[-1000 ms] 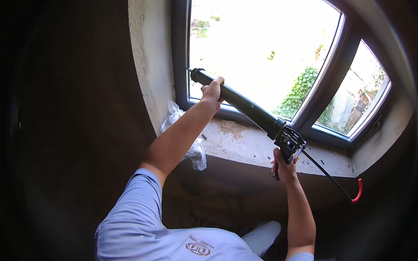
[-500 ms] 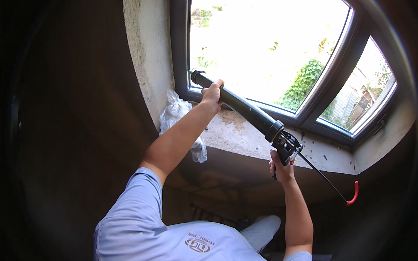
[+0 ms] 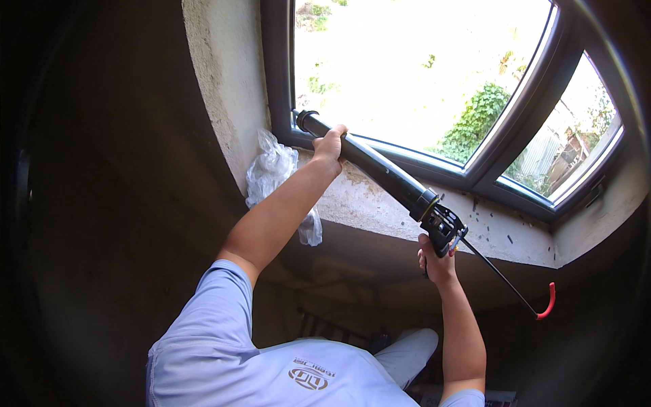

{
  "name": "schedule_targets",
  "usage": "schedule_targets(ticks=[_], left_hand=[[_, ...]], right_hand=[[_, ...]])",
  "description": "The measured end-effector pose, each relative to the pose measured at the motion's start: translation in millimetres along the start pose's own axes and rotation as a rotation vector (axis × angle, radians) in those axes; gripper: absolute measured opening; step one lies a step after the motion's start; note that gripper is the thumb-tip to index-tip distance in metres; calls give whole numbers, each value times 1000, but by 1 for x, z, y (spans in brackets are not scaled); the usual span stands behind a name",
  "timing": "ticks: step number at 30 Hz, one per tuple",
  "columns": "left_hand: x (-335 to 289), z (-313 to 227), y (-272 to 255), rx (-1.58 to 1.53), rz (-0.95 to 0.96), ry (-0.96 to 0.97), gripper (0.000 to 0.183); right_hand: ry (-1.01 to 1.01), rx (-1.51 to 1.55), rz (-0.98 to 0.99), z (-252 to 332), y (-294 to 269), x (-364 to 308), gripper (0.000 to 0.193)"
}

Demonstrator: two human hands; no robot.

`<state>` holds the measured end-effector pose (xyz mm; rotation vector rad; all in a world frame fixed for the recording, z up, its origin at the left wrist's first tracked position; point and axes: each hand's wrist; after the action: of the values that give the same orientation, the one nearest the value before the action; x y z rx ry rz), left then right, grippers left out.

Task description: The person climbs a ladder to reach a window, wipes the window sill, and then uses a caulking gun to apply sealant along the window frame. The person moves the ladder to access different sections of the window.

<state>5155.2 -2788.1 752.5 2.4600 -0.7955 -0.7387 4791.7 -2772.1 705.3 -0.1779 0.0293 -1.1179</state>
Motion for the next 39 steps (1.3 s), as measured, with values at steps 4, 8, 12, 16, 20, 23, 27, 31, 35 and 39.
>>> schedule_targets(ticks=[4, 8, 12, 16, 20, 23, 27, 31, 35, 39], left_hand=[[5, 6, -4, 3, -16, -15, 79], [8, 12, -8, -5, -13, -21, 78], [11, 18, -8, -1, -116, 1, 49], [15, 25, -9, -27, -145, -12, 44], [21, 32, -14, -63, -128, -14, 40], [23, 35, -17, -54, -136, -29, 40], [19, 36, -18, -58, -139, -29, 41], [12, 25, -17, -72, -123, -66, 46], [8, -1, -9, -289, -83, -118, 37], [14, -34, 0, -614, 35, -122, 20]], right_hand=[[36, -14, 0, -8, -1, 1, 27], [37, -15, 0, -11, 1, 1, 26], [37, -49, -6, -8, 4, -3, 28], [-2, -107, -13, -5, 8, -6, 38], [-11, -89, 5, -11, 7, -5, 35], [46, -60, 12, -17, 4, -3, 34], [42, -68, 15, -19, 4, -4, 32], [49, -104, 46, 13, 6, -3, 29], [-161, -35, 372, 103, 8, 20, 35], [-274, -506, 433, 223, 26, 50, 56]])
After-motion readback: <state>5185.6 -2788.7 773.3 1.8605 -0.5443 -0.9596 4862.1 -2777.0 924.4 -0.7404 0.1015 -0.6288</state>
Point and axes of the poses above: each hand's wrist, its own x-axis towards the middle knuckle, its own y-axis out of the palm, z = x × y, and after that the axes turned 4 degrees about -z, right-handed
